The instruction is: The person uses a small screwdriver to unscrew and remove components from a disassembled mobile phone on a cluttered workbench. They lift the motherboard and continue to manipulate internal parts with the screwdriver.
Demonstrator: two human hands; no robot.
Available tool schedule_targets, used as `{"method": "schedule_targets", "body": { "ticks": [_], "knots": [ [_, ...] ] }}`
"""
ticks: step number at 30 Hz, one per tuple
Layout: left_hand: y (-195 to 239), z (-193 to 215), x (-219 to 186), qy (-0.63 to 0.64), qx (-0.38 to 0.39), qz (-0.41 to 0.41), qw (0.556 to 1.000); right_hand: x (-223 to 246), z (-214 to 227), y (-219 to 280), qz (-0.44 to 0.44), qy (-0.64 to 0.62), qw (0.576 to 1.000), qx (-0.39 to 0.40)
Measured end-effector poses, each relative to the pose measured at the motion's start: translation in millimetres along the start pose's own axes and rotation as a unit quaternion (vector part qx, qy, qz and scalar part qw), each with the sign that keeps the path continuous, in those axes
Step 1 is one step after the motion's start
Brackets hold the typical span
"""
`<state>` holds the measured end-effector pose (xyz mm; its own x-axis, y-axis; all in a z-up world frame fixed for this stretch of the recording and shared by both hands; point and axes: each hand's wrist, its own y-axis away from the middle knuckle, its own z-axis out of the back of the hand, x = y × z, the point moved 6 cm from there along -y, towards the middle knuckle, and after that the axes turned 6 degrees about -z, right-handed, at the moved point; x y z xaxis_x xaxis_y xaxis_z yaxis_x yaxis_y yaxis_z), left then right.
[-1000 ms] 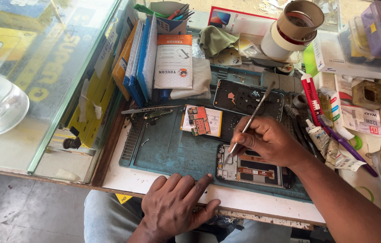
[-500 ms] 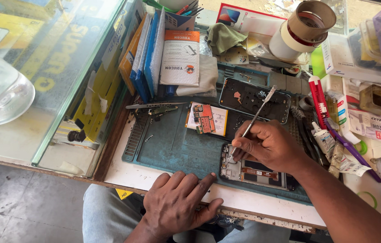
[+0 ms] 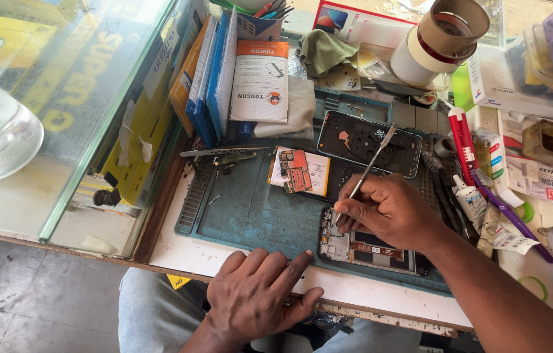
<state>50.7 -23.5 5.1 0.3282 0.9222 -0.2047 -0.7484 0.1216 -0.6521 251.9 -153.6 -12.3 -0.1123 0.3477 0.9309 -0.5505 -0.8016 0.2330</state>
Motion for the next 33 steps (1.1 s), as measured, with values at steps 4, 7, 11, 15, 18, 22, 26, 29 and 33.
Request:
{"method": "schedule_targets", "body": {
  "ticks": [4,7,11,15,18,22,26,29,33],
  "knots": [
    [1.0,0.2,-0.4,0.000,0.001,0.000,1.000,1.2,-1.9,0.2,0.014,-0.029,0.999,0.017],
    [0.5,-0.3,0.0,0.000,0.000,0.000,1.000,1.3,-1.5,0.4,0.020,-0.009,1.000,0.014],
    [1.1,-0.2,-0.3,-0.003,-0.004,-0.001,1.000,-0.6,-1.0,0.5,0.005,-0.020,1.000,0.008],
    [0.9,-1.3,0.1,0.002,0.001,0.001,1.000,0.3,-1.1,0.3,0.009,-0.019,1.000,0.010],
    [0.9,-0.7,0.2,0.001,-0.002,-0.001,1.000,0.5,-0.8,0.7,0.014,-0.021,1.000,0.013],
    [0.6,-0.1,0.1,-0.002,0.001,-0.001,1.000,1.2,-2.1,0.5,0.022,-0.028,0.999,0.019],
    [0.1,-0.3,-0.2,0.001,0.000,0.000,1.000,-1.8,-1.4,0.7,0.004,-0.039,0.999,0.017],
    [0.1,-2.4,-0.2,-0.008,0.020,0.003,1.000,-0.1,-2.4,-0.1,0.017,-0.046,0.998,0.028],
    [-0.5,-3.0,-0.4,-0.006,0.019,0.003,1.000,-1.1,-0.8,0.1,0.011,-0.037,0.999,0.018]
  ]
}}
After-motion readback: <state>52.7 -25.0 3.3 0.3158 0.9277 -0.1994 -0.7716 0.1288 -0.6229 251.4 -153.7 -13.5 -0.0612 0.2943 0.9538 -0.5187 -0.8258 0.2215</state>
